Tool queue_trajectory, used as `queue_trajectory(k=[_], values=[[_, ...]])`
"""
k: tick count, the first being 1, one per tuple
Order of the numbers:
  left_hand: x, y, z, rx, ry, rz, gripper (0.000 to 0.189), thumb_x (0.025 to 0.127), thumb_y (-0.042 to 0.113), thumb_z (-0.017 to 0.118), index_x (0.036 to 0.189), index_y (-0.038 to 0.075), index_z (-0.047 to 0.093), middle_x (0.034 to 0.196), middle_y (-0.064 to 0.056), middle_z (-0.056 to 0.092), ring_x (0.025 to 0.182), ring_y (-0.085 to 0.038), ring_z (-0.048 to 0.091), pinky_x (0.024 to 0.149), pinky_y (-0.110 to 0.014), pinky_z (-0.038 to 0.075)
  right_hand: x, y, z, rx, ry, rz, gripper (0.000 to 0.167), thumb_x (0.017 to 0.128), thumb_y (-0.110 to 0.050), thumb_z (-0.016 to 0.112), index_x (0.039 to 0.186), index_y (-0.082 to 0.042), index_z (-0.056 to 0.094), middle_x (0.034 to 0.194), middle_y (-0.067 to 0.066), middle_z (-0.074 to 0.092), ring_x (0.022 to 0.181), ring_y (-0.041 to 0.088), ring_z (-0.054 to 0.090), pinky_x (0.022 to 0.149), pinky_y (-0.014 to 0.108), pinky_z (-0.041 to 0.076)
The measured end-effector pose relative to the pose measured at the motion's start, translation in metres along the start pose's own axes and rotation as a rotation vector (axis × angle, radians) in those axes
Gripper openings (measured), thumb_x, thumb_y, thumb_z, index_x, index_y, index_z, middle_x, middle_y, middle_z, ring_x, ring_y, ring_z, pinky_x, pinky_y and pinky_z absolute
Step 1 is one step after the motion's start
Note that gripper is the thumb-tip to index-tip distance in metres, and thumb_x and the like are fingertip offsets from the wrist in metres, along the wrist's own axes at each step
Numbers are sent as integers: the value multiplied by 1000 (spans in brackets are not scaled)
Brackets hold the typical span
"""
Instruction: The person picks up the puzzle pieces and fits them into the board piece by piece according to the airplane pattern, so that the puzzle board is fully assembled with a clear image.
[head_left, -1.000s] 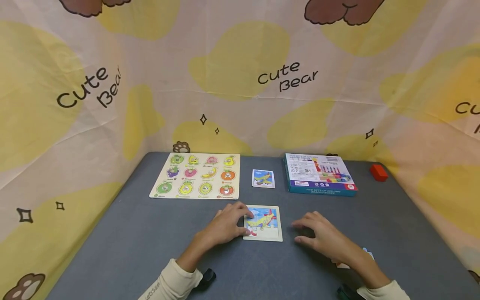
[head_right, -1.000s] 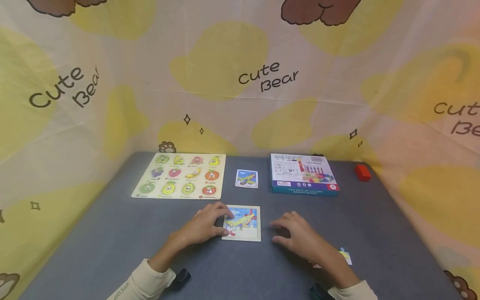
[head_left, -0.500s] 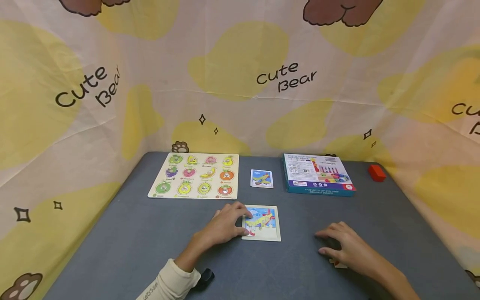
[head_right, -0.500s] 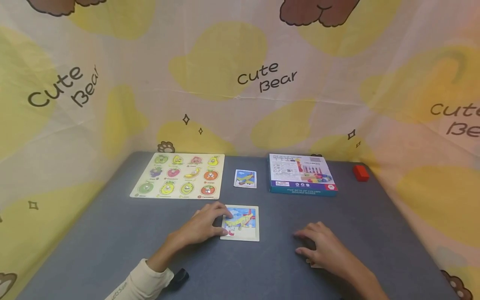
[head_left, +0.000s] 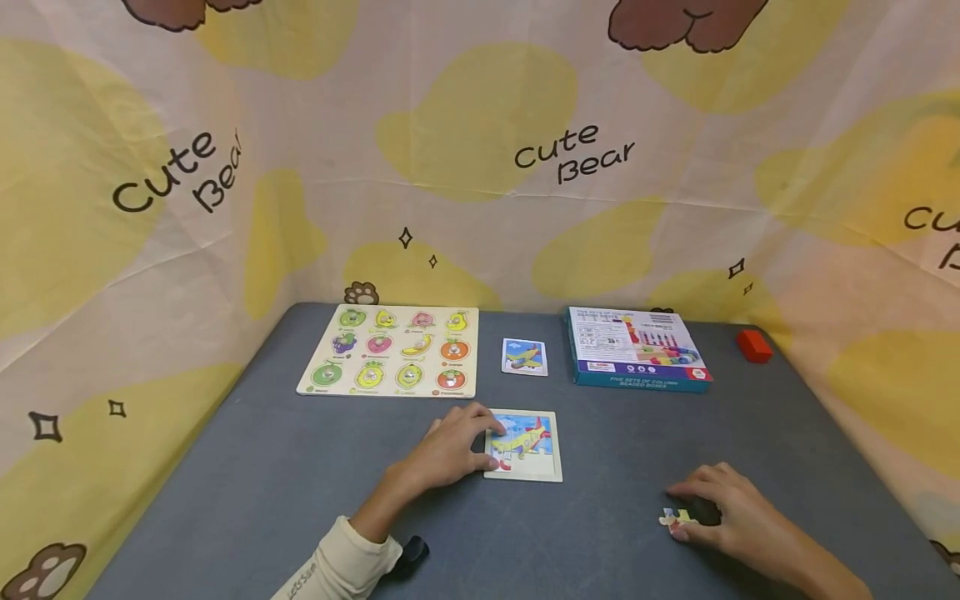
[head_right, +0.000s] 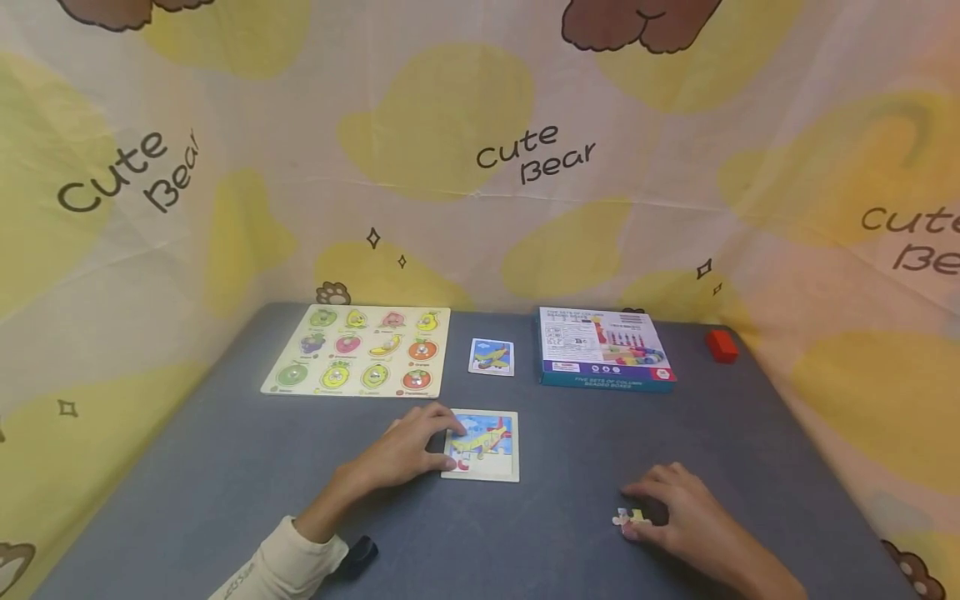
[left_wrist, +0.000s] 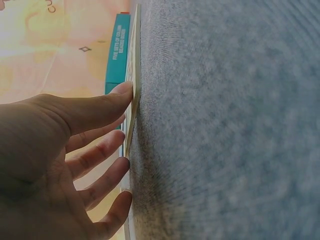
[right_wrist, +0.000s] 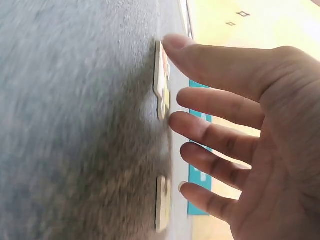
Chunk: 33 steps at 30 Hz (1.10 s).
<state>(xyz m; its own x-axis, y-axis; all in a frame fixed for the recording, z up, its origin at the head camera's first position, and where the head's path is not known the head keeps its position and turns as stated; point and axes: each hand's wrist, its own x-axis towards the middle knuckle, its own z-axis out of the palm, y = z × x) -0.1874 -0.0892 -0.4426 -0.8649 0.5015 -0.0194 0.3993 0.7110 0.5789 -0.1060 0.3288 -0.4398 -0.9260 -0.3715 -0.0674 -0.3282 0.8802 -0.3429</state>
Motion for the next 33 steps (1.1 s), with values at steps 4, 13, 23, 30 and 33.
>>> queue_trajectory(k=[4,13,23,30,33], values=[[1,0,0,-3,1,3,38,91,19,85,127,15,74,136,-4,60,123,-28,52,95,-51,37,-6,9,0,-19,-5,-13,35,86,-53,84,112,-30,79,107,-17,60,98,4,48,81,32,45],[1,-1,0,-2,3,8,38,91,19,85,127,15,74,137,-5,60,123,-28,52,94,-51,37,-11,14,2,-29,44,-56,19,86,-44,86,101,-33,80,101,-19,59,95,1,46,78,31,43],[0,-1,-1,-5,-7,8,38,92,21,85,127,16,73,137,-4,60,123,-27,52,94,-51,37,-12,17,13,-33,212,-204,18,80,-34,93,90,-31,78,93,-24,57,88,-2,48,72,29,46],[1,-2,-1,5,-10,6,38,92,22,85,128,17,73,137,-3,60,124,-28,52,94,-51,38,-11,16,17,-37,281,-261,20,77,-33,95,87,-30,78,92,-25,57,87,-2,49,71,27,46],[0,-1,-1,0,-11,4,38,92,21,85,128,16,73,138,-4,60,124,-28,52,95,-52,38,-12,12,13,-36,212,-182,17,82,-37,92,89,-31,78,92,-25,56,87,-3,48,72,27,48]])
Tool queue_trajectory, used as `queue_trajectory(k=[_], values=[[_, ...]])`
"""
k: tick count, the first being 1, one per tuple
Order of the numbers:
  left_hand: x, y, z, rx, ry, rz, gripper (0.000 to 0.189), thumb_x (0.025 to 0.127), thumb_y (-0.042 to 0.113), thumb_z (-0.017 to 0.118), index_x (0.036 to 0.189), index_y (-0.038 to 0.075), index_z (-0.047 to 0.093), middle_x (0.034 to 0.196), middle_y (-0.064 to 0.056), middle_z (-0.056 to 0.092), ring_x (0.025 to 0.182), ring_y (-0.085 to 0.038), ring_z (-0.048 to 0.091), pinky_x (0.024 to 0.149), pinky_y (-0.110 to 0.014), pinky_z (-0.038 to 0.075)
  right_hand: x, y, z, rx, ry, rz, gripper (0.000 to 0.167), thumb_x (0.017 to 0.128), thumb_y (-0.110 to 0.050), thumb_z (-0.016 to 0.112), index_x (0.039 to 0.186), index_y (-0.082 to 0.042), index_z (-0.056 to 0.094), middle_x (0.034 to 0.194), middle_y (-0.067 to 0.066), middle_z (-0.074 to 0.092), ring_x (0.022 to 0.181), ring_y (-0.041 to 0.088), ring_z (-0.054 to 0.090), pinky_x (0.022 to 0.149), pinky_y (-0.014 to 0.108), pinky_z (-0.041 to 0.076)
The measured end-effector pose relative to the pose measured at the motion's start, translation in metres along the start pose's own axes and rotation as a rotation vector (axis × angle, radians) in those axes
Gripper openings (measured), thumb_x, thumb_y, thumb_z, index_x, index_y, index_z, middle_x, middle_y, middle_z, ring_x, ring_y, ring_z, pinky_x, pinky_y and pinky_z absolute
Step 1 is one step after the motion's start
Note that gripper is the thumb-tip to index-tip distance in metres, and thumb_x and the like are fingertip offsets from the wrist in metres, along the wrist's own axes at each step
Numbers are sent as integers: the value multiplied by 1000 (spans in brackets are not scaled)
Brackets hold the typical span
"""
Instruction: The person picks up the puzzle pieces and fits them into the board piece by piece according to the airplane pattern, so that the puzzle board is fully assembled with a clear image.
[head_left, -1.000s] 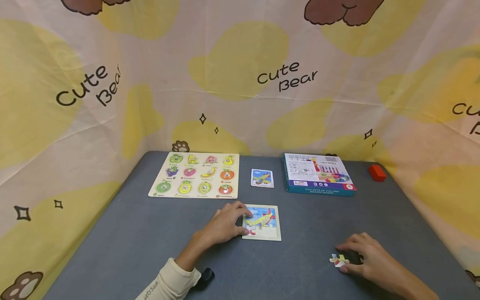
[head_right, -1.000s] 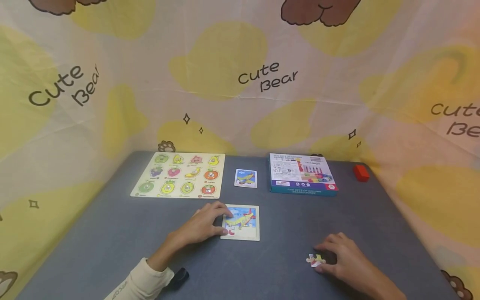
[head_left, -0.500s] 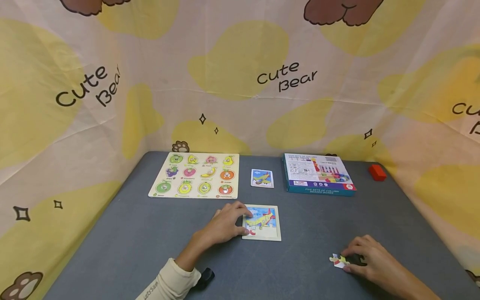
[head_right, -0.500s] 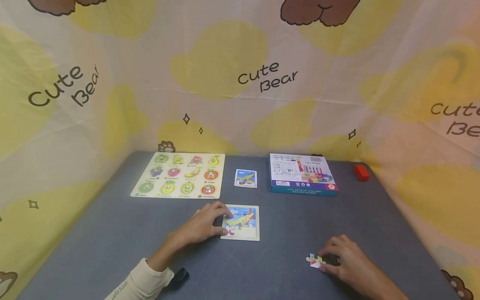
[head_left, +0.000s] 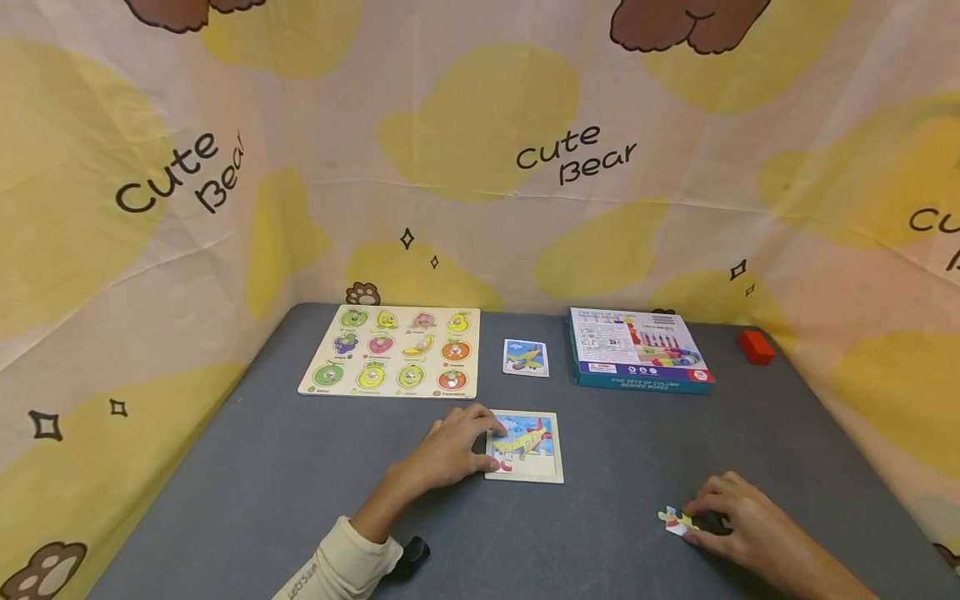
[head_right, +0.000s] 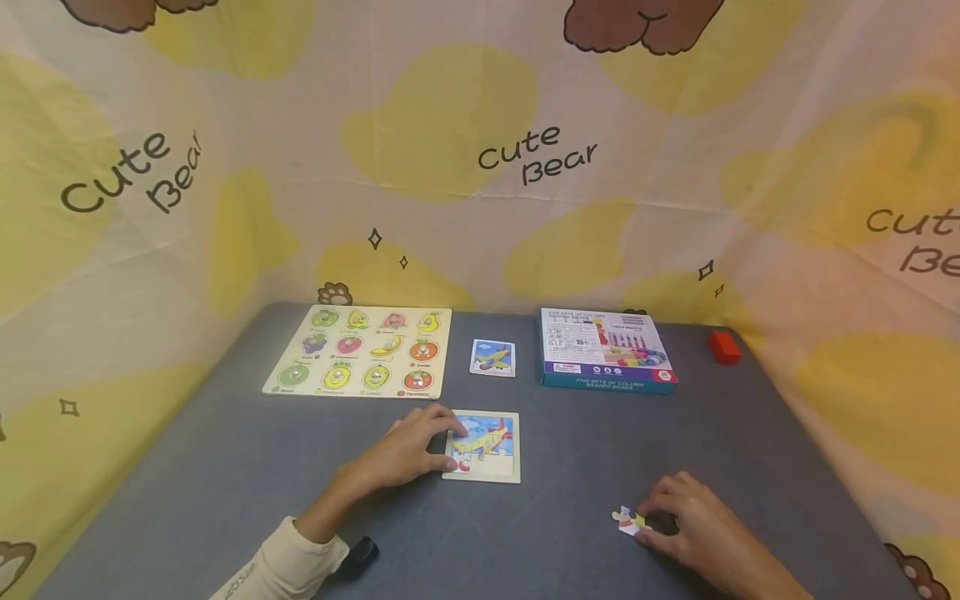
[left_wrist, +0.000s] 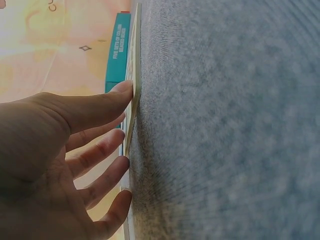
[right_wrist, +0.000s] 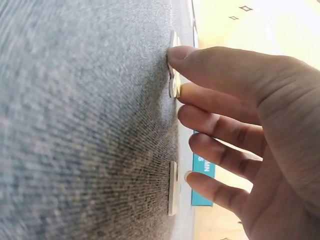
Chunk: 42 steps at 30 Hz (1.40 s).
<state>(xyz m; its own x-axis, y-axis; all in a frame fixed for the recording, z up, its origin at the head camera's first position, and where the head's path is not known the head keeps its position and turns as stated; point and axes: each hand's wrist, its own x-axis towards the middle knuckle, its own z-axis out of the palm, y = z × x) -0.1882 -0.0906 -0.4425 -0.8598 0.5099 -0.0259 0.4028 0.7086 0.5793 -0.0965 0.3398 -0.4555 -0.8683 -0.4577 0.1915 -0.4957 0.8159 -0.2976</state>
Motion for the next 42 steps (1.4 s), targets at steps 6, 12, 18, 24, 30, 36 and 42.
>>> queue_trajectory(k=[6,12,18,24,30,36,42], values=[[-1,0,0,-15,11,10,37,92,20,84,127,15,73,137,-4,60,124,-28,52,94,-53,37,6,-7,-2,-14,-47,54,14,85,-43,88,91,-35,78,93,-25,56,88,-4,48,73,28,50],[-2,1,0,-16,12,12,37,91,20,84,127,15,74,136,-4,60,124,-28,52,94,-53,37,19,-15,-1,-3,-10,11,15,85,-42,89,93,-35,78,95,-25,56,89,-3,49,74,27,50],[-2,1,0,-14,12,8,38,91,20,85,127,15,74,136,-4,60,124,-28,52,94,-53,37,37,-26,0,-11,-18,-6,13,87,-43,87,94,-35,79,96,-25,56,91,-1,51,77,30,52],[-1,1,0,-13,11,2,38,91,20,85,127,15,73,137,-4,60,124,-28,52,96,-55,37,55,-35,1,-11,-35,-31,14,88,-42,86,97,-33,81,97,-23,57,92,0,51,78,29,52],[0,1,0,-7,4,-4,38,92,21,84,128,17,73,138,-3,59,124,-27,52,95,-52,37,73,-42,4,0,-52,-42,15,89,-40,86,100,-31,82,99,-21,59,95,2,52,81,30,53],[0,-1,1,-4,9,11,38,92,21,84,128,16,73,137,-4,59,122,-27,52,94,-51,37,92,-51,9,21,-70,-48,18,88,-39,87,102,-28,82,100,-19,62,96,5,54,83,32,54],[0,-2,1,-10,10,15,38,92,21,84,128,15,73,137,-4,59,122,-27,52,95,-52,37,107,-62,16,29,-76,-73,19,90,-40,86,103,-27,82,101,-18,63,98,7,55,84,33,54]])
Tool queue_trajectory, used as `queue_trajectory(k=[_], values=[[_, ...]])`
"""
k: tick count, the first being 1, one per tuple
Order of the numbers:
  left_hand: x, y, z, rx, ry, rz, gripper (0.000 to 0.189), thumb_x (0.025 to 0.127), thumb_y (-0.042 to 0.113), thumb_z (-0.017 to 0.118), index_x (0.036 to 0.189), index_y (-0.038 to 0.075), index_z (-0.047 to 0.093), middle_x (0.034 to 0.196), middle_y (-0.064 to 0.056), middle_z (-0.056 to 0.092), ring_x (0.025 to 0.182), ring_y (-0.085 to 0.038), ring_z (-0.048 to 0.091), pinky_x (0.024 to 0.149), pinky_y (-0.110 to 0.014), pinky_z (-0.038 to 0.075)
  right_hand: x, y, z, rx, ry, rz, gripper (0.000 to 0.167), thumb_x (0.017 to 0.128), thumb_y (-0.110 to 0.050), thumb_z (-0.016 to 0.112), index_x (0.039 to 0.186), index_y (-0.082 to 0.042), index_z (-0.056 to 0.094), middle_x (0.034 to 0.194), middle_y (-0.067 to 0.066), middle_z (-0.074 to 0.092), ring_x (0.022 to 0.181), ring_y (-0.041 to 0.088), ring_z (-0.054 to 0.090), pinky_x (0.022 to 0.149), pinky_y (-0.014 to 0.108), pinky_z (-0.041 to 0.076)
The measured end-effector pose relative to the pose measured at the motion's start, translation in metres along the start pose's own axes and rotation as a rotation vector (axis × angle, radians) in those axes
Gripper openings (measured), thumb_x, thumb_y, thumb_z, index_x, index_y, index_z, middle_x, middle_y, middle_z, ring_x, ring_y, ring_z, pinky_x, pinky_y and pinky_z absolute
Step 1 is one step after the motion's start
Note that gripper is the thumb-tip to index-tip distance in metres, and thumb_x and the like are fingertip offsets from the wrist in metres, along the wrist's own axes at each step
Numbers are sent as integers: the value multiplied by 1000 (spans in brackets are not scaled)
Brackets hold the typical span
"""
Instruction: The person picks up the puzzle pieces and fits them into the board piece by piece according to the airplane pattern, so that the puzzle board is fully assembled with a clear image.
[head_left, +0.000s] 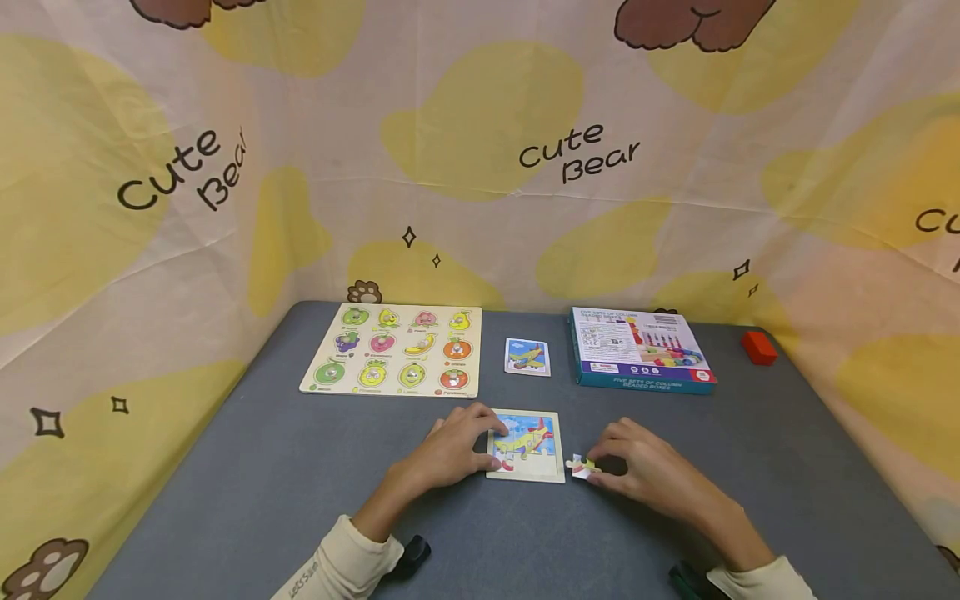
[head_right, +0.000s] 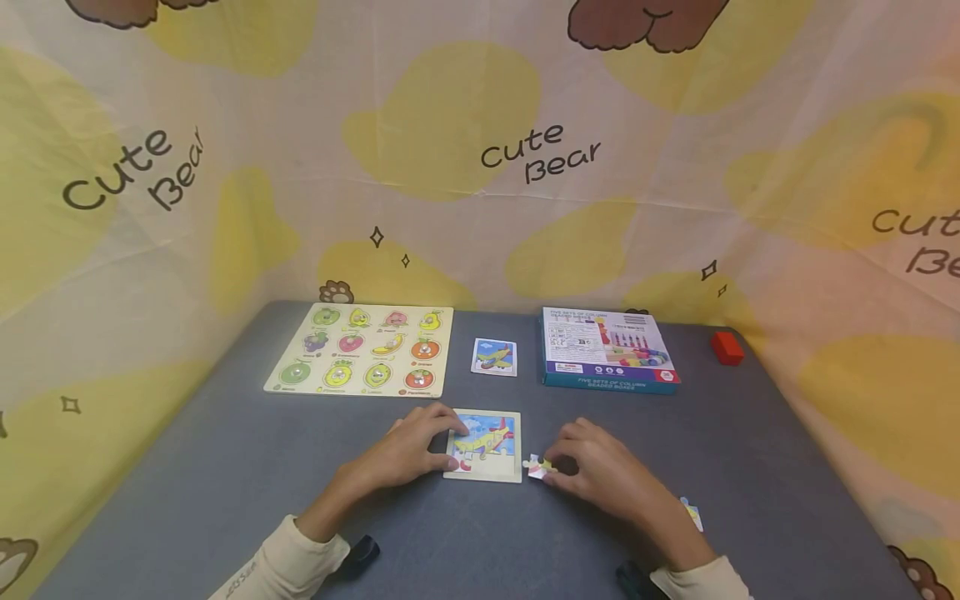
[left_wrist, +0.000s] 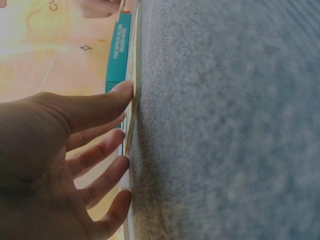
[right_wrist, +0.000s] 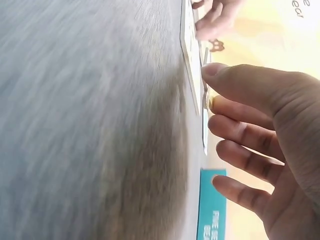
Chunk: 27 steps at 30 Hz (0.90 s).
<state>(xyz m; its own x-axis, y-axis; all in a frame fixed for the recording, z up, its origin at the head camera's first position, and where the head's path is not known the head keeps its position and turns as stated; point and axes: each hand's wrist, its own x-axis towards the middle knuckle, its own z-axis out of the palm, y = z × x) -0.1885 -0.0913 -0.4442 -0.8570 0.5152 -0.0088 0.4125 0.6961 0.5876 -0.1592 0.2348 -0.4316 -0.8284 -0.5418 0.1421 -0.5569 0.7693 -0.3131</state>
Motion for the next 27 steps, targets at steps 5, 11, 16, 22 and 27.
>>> queue_trajectory(k=[5,11,16,22,27], values=[[0,0,0,4,4,3,38,92,21,84,128,15,73,136,-4,59,122,-27,52,94,-51,37,13,-5,8,16,14,-47,17,92,-39,84,103,-26,82,101,-17,64,98,6,55,85,35,54],[0,-1,0,6,11,11,37,92,21,84,127,15,73,136,-4,60,121,-27,52,93,-51,37,28,-15,13,25,8,-69,19,92,-36,84,105,-22,83,102,-15,64,98,7,56,85,35,53],[0,0,-1,8,8,9,36,93,21,84,127,15,73,135,-3,60,121,-27,53,94,-52,38,38,-21,18,26,7,-90,19,91,-34,85,104,-20,83,101,-12,66,98,7,57,86,35,53],[1,-1,0,20,7,6,36,92,22,84,127,16,73,136,-3,60,121,-28,53,93,-51,38,47,-27,24,31,-5,-110,20,90,-32,86,105,-19,83,103,-11,67,99,8,56,88,36,53],[1,-1,1,24,16,15,36,92,22,84,126,16,73,135,-3,60,121,-27,53,92,-50,38,51,-30,27,27,-4,-145,19,90,-30,87,104,-18,84,100,-10,67,95,7,55,83,33,51]])
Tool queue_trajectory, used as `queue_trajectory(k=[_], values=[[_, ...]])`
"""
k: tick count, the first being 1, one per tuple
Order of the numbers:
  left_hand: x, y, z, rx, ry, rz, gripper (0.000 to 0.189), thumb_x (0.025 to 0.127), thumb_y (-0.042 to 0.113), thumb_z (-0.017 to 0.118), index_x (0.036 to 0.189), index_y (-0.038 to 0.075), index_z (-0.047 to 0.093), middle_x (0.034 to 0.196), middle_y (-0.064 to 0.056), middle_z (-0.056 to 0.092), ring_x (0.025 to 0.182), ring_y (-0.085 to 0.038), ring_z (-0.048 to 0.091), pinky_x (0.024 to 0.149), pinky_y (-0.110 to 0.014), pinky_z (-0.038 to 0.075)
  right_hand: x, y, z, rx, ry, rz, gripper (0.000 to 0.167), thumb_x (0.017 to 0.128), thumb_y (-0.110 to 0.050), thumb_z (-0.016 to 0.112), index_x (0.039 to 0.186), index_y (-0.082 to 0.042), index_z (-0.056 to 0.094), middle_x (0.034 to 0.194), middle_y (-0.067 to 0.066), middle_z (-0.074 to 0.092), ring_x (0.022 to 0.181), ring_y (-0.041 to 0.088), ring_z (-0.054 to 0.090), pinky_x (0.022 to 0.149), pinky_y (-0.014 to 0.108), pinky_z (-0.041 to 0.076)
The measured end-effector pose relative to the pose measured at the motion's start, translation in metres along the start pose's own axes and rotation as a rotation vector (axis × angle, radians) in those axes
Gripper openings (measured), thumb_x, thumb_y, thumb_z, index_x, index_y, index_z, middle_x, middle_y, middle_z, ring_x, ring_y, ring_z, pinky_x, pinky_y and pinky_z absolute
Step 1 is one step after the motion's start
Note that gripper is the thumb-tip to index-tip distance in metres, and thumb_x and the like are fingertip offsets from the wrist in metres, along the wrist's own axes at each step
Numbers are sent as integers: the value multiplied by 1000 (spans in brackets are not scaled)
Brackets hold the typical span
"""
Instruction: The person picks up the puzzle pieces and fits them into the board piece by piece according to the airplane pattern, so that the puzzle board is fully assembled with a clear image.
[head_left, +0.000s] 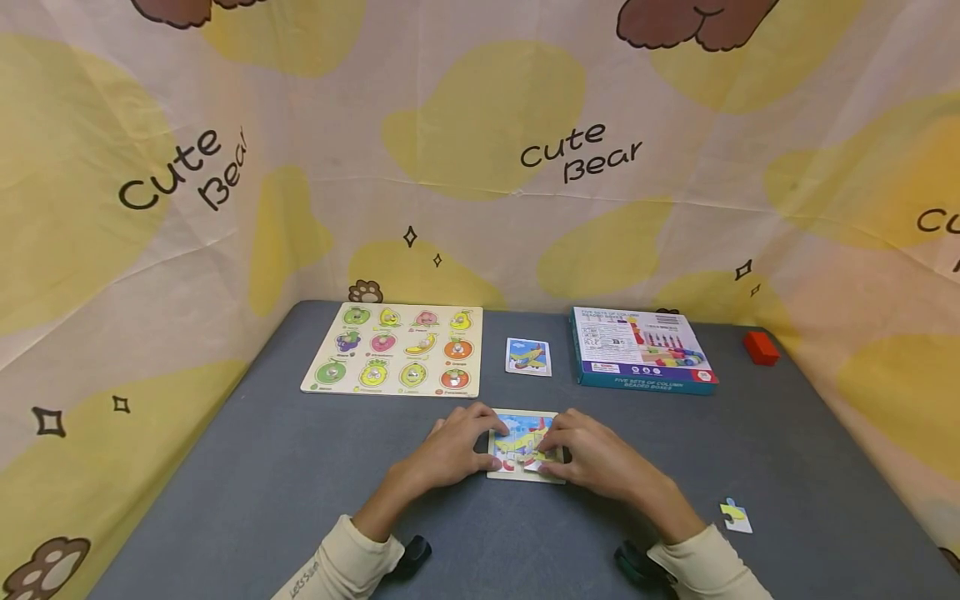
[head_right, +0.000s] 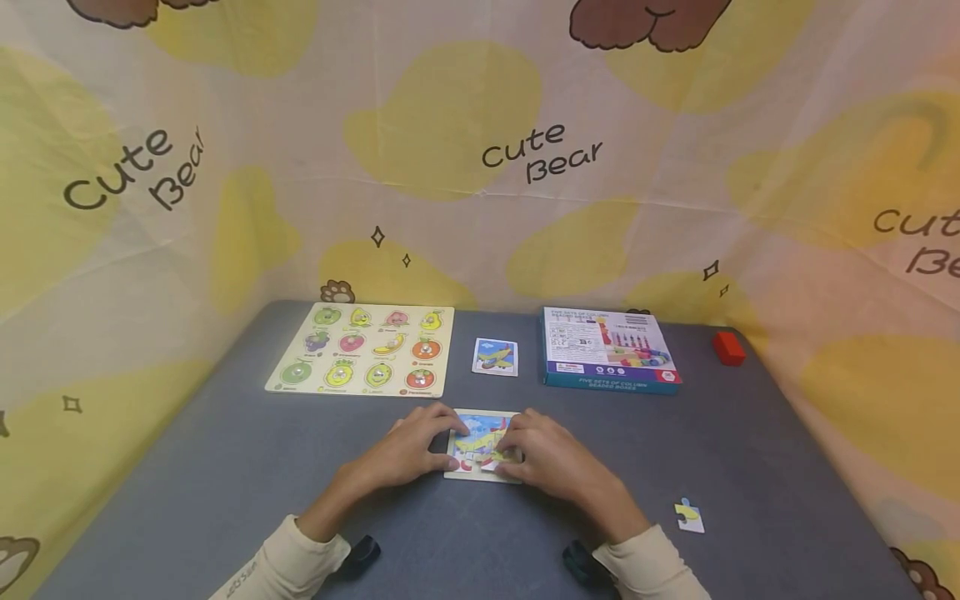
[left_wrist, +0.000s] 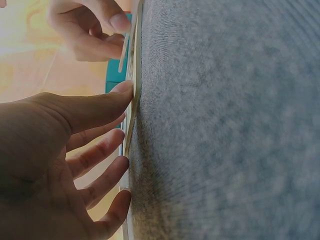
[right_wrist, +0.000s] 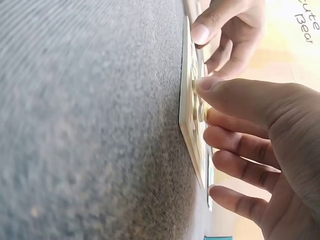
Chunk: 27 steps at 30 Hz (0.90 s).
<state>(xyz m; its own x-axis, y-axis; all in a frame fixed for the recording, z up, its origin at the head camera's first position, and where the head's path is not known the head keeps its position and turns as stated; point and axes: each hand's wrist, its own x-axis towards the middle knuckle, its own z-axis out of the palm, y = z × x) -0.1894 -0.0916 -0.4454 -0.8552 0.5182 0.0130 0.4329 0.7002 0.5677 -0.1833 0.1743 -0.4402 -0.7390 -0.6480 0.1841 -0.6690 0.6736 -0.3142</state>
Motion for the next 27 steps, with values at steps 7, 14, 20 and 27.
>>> queue_trajectory(k=[7,14,20,27], values=[[-1,1,-1,-10,-2,1,36,92,22,84,127,16,73,135,-3,60,121,-27,53,92,-50,37,5,-1,4,0,-20,-21,20,90,-29,86,104,-16,83,99,-9,68,94,8,54,81,32,49],[-1,3,-2,-10,-3,4,36,93,22,84,127,15,73,136,-4,60,121,-27,53,92,-49,38,6,-2,4,42,-41,11,21,91,-30,86,106,-16,84,103,-8,70,96,9,54,84,34,49],[-1,2,-2,-7,-4,4,37,93,22,84,127,15,73,136,-4,60,121,-27,53,92,-50,38,5,-3,5,56,-48,28,19,93,-30,84,107,-18,84,102,-10,69,96,7,52,85,33,49],[-1,2,-2,-6,-2,6,36,92,22,84,126,15,73,136,-4,60,121,-27,53,92,-50,38,5,-3,9,45,-5,-17,15,94,-28,83,106,-20,85,105,-9,69,102,11,56,89,38,51]])
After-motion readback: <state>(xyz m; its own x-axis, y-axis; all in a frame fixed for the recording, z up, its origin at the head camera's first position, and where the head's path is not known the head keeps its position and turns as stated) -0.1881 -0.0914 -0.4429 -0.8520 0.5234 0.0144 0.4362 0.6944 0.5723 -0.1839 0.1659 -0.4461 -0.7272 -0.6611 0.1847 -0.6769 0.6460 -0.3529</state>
